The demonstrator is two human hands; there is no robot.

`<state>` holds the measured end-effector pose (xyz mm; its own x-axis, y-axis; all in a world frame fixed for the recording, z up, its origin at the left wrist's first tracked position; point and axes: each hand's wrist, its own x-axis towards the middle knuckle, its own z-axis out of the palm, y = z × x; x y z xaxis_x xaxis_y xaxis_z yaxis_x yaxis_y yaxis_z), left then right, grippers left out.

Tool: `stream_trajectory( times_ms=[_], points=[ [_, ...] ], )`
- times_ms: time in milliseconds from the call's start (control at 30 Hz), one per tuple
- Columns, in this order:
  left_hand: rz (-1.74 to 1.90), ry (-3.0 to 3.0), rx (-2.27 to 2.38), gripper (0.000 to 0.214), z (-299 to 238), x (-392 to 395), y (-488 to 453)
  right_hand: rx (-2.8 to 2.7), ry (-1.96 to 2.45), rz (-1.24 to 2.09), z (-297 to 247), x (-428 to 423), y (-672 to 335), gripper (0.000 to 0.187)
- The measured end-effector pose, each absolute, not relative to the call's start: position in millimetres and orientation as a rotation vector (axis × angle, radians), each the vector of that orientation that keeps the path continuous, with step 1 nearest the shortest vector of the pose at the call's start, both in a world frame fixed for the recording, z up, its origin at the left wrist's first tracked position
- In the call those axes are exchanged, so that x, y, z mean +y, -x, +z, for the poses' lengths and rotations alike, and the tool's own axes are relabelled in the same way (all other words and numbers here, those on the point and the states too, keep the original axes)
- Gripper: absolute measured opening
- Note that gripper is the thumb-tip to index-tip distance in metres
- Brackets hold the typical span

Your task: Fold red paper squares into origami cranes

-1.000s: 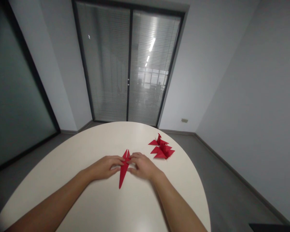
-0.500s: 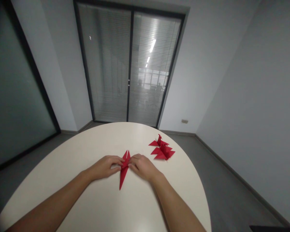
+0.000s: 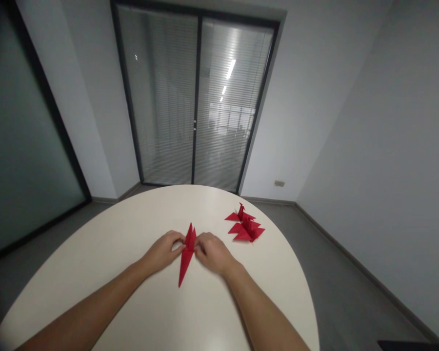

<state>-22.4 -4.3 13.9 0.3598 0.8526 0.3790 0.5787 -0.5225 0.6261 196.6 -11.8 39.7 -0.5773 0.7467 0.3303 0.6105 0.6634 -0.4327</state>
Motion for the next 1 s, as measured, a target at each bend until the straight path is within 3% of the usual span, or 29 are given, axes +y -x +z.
stream_trajectory(
  times_ms=[67,167,300,500,767,1000],
  points=[
    [0.99,-2.162,1.224,0.018,11,-3,21,-2.351,1.093,0.395,37,-11,-196,0.016],
    [1.028,-2.06,1.222,0.03,9,-2,20,-2.294,1.12,0.462,33,-11,-197,0.041],
    [1.033,-2.048,1.257,0.031,6,-1,18,-2.314,1.073,0.472,33,-10,-199,0.062],
    [1.091,-2.138,1.327,0.021,8,-4,16,-2.405,1.003,0.422,38,-10,-200,0.037],
    [1.005,-2.202,1.393,0.015,15,-9,16,-2.283,1.047,0.499,31,-6,-195,0.028],
    [0.826,-2.432,1.398,0.015,16,-8,15,-2.291,1.122,0.369,31,-7,-190,0.02]
  ],
)
